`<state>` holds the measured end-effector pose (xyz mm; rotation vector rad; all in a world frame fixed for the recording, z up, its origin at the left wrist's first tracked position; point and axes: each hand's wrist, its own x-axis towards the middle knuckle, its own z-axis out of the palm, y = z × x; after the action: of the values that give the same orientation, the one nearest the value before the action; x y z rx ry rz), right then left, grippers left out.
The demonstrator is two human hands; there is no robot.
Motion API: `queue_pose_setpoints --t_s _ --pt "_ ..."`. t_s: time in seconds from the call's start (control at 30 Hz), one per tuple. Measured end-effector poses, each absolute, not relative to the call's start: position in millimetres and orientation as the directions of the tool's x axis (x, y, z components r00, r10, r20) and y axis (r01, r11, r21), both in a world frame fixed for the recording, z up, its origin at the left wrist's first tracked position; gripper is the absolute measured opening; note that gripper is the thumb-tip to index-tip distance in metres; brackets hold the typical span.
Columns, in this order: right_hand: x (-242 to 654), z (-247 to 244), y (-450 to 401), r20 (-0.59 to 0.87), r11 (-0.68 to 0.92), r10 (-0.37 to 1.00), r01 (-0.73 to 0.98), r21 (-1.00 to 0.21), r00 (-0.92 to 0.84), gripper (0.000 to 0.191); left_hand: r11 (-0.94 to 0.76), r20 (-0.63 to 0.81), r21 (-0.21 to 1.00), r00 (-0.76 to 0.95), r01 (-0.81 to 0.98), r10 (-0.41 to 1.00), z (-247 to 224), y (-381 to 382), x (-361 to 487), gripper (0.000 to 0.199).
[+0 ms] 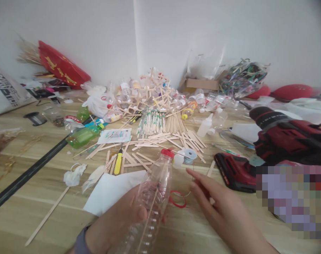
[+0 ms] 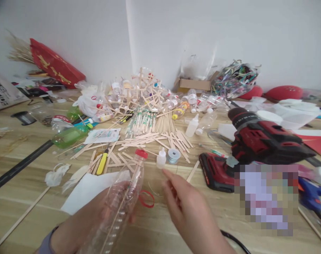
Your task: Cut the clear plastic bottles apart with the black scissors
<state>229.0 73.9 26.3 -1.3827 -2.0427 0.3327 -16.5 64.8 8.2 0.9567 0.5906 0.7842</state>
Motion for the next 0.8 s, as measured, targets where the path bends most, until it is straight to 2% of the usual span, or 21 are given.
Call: queue_pose_setpoints --t_s 0.03,0.07,0.13,0.27,0.4,0.53,0.7,0.8 --pt "225.9 25.2 70.0 0.273 0.368 0.93 0.632 -0.682 -0.247 0.037 0.349 -0.111 0.886 0.59 -0.306 0.8 10.7 65.2 -15.7 0.067" --pt "221.8 25.1 66.9 0.197 0.314 0.944 0.544 -0.778 -0.264 0.034 0.347 -0.116 0.89 0.588 -0.297 0.8 12.9 65.8 -14.7 0.068" --pt "213.3 26.1 63.3 0.126 0.251 0.95 0.458 -0.853 -0.285 0.024 0.341 -0.122 0.898 0.584 -0.28 0.802 15.9 66.7 -12.9 0.069" --pt "209.8 23.9 62.9 0.174 0.27 0.951 0.416 -0.868 -0.254 0.033 0.349 -0.11 0.881 0.578 -0.32 0.809 14.8 67.0 -13.7 0.064" --pt "222.3 17.7 62.6 0.204 0.303 0.936 0.364 -0.88 -0.287 0.031 0.411 -0.127 0.822 0.578 -0.393 0.806 2.6 66.3 -20.5 0.06" --pt "236.3 16.9 58.6 0.19 0.293 0.942 0.396 -0.87 -0.277 0.029 0.407 -0.147 0.796 0.509 -0.448 0.848 -6.4 68.2 -26.7 0.047" --pt "265.1 14.7 55.2 0.099 0.103 0.995 0.355 -0.929 -0.028 0.034 0.44 -0.256 0.716 0.382 -0.542 0.888 5.1 74.3 -37.8 0.047" --pt "282.9 13.8 57.2 0.091 0.063 0.959 0.111 -0.992 0.267 0.036 0.444 -0.294 0.68 0.338 -0.584 0.894 16.9 77.5 -44.8 0.041"
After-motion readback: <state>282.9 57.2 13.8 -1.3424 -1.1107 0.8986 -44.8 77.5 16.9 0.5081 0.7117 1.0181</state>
